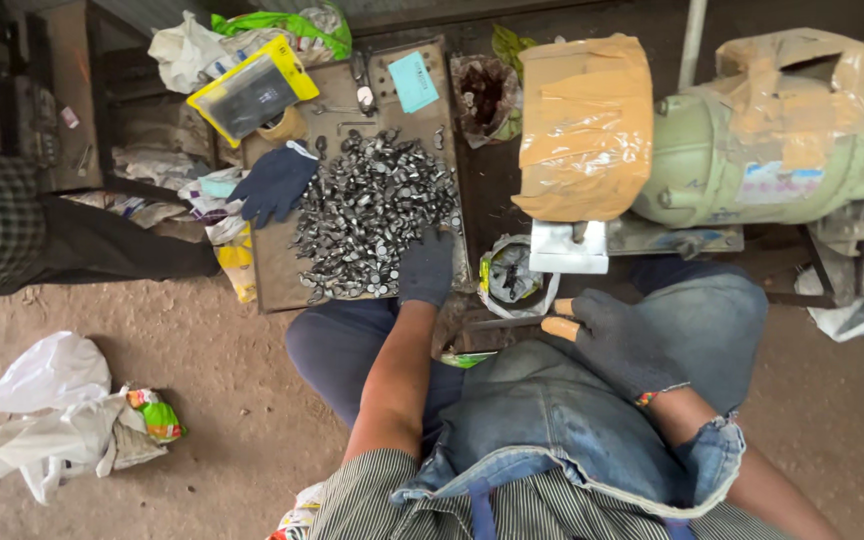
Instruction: The person sits on the floor at a bench grinder and sharpens small metal pieces one at a time, holding each piece against the spinning grinding wheel with both gloved hands as sparks fly, then places the finished piece on a tray with a large pile of similar ground pieces.
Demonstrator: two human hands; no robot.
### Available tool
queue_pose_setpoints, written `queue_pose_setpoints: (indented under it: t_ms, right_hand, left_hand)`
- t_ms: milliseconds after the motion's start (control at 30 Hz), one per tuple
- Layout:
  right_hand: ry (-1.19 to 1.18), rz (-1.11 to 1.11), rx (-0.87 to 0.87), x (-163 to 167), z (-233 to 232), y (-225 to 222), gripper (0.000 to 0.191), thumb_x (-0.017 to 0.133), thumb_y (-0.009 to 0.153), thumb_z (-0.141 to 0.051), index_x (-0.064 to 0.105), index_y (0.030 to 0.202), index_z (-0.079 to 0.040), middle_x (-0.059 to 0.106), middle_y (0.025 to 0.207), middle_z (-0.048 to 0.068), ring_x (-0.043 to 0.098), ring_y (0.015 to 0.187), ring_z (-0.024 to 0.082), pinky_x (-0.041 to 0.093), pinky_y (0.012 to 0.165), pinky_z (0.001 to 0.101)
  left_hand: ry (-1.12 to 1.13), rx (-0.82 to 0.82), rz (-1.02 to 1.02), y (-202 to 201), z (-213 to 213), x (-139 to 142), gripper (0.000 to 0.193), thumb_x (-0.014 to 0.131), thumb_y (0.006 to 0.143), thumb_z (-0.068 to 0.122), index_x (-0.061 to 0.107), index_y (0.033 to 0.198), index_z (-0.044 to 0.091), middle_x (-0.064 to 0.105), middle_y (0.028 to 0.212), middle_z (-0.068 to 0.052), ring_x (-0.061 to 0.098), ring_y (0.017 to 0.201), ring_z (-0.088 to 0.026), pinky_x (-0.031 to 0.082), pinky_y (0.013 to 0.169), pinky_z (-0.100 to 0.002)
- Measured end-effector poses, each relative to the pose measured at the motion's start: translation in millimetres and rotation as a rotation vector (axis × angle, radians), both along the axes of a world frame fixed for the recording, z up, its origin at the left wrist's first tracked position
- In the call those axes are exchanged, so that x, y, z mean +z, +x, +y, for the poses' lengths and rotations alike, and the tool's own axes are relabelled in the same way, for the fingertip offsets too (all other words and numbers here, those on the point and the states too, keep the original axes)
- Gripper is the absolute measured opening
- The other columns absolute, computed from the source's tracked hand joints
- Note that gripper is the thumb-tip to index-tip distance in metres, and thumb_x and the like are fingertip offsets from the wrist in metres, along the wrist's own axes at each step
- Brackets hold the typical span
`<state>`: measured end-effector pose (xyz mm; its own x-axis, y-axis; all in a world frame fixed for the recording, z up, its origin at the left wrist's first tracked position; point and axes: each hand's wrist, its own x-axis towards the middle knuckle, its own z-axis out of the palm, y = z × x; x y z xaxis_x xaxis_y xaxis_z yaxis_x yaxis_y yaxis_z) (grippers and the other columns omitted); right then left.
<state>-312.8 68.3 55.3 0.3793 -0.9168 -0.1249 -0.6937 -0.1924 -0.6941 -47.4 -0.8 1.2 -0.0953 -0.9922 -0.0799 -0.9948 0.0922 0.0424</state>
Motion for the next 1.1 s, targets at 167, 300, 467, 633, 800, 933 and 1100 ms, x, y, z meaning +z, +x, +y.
queue_pose_setpoints:
  t_ms: [167, 300, 467, 633, 800, 933, 1100]
  right_hand:
    - [-0.103, -0.041, 0.045, 9, 2, -3, 0.033, 0.078, 0.084, -0.034, 0.072, 0.096, -0.004, 0.064, 0.087, 0.015, 0.065, 0.083, 0.037, 0.050, 0.069, 0.0445]
    - [-0.087, -0.104, 0.006, 28, 1, 4, 0.037, 0.079, 0.081, -0.033, 0.072, 0.104, -0.005, 0.064, 0.085, 0.013, 0.065, 0.078, 0.033, 0.051, 0.067, 0.0417]
    - [-0.276, -0.164, 0.007, 51, -3, 13, 0.049, 0.077, 0.085, -0.029, 0.066, 0.124, -0.001, 0.066, 0.099, 0.016, 0.066, 0.085, 0.033, 0.053, 0.069, 0.0399]
    - [-0.395, -0.091, -0.040, 40, -17, -1, 0.031, 0.077, 0.086, -0.027, 0.070, 0.110, -0.008, 0.068, 0.098, 0.013, 0.067, 0.088, 0.034, 0.053, 0.076, 0.0433]
    - [-0.319, 0.066, -0.207, 4, -47, -9, 0.030, 0.082, 0.085, -0.028, 0.074, 0.103, -0.007, 0.067, 0.094, 0.016, 0.067, 0.087, 0.037, 0.051, 0.073, 0.0463]
    - [-0.327, -0.020, -0.181, -3, -58, -12, 0.032, 0.083, 0.082, -0.029, 0.077, 0.105, -0.008, 0.070, 0.098, 0.015, 0.068, 0.089, 0.035, 0.052, 0.074, 0.0447]
    - [-0.303, -0.117, -0.106, 7, -66, -15, 0.031, 0.082, 0.082, -0.027, 0.077, 0.109, -0.010, 0.071, 0.103, 0.013, 0.070, 0.095, 0.032, 0.054, 0.078, 0.0420]
  left_hand:
    - [-0.095, 0.080, 0.165, 10, 5, -9, 0.042, 0.063, 0.082, 0.011, 0.061, 0.124, 0.012, 0.059, 0.131, -0.024, 0.070, 0.083, -0.038, 0.057, 0.073, -0.047]
    - [0.044, 0.482, 0.821, 8, 23, -9, 0.046, 0.058, 0.084, 0.002, 0.060, 0.130, 0.011, 0.072, 0.120, -0.018, 0.074, 0.097, -0.029, 0.056, 0.087, -0.039]
    - [0.232, 0.435, 1.853, -54, 69, 17, 0.045, 0.067, 0.087, -0.002, 0.054, 0.130, 0.000, 0.064, 0.117, -0.010, 0.063, 0.106, -0.016, 0.055, 0.092, -0.031]
    - [-0.116, 0.064, 1.331, -79, 58, 46, 0.031, 0.070, 0.096, 0.013, 0.062, 0.124, 0.003, 0.065, 0.122, -0.017, 0.065, 0.112, -0.030, 0.054, 0.096, -0.039]
    - [-0.207, -0.327, 0.849, -66, -6, 44, 0.029, 0.073, 0.087, 0.026, 0.071, 0.107, 0.005, 0.068, 0.110, -0.021, 0.065, 0.103, -0.044, 0.051, 0.088, -0.052]
    - [-0.139, -0.466, 0.867, -65, -29, 30, 0.025, 0.073, 0.089, 0.027, 0.072, 0.105, 0.008, 0.072, 0.103, -0.017, 0.067, 0.098, -0.041, 0.053, 0.086, -0.051]
    - [-0.118, -0.530, 0.813, -58, -30, 15, 0.028, 0.072, 0.089, 0.028, 0.070, 0.105, 0.005, 0.070, 0.104, -0.020, 0.065, 0.097, -0.043, 0.052, 0.085, -0.052]
